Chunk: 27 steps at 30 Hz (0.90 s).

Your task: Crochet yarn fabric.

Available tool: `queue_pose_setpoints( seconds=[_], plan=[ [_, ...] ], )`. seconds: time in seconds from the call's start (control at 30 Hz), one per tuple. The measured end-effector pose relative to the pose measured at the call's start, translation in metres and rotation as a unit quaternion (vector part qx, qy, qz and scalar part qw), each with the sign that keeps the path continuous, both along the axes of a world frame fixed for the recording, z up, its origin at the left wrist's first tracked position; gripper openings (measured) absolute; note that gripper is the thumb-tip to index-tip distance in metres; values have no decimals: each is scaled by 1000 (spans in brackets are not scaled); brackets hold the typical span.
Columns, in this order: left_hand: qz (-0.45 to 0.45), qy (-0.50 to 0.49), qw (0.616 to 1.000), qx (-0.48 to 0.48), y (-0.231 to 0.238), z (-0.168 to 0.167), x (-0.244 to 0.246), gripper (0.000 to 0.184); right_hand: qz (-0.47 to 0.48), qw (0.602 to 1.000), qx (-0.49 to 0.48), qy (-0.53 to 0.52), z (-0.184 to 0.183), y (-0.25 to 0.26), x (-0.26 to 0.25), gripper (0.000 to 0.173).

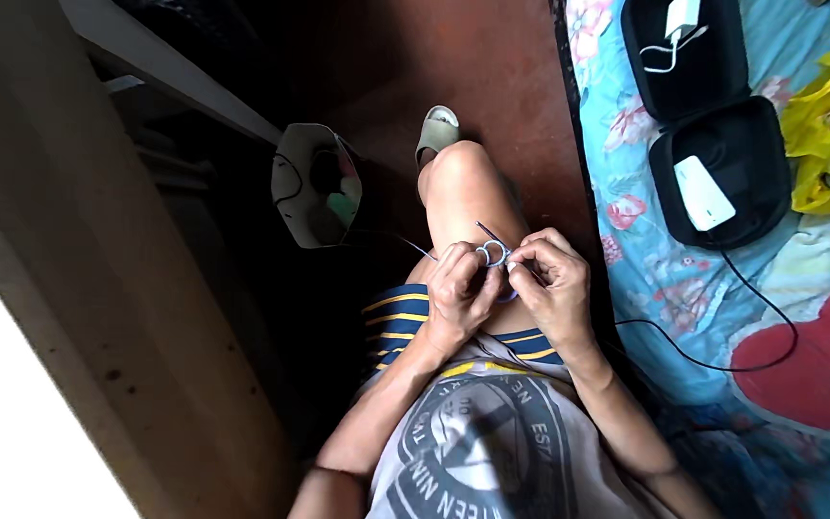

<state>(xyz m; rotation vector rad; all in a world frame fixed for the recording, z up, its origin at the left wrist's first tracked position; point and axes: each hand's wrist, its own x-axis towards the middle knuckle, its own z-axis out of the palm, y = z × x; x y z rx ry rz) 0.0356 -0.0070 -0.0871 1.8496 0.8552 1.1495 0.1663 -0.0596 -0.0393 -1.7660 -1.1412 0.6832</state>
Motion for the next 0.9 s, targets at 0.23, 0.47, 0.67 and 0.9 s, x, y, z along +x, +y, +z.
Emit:
queue_pose_setpoints(
  seconds=[0.23, 0.47, 0.67, 0.9],
  plan=[
    [6, -26, 999, -38, 1, -2, 0, 11, 0, 994, 5, 110, 0, -2, 7, 9],
    [-15, -72, 992, -101, 0, 1, 0, 4, 17, 991, -20, 129, 2, -4, 9, 17],
    [-13, -63, 994, -84, -1, 0, 0, 6, 15, 999, -23, 42, 2, -2, 4, 11],
    [-12, 14, 1000, 19, 1, -1, 1, 7, 5, 998, -16, -60, 3, 1, 0, 5]
  ],
)
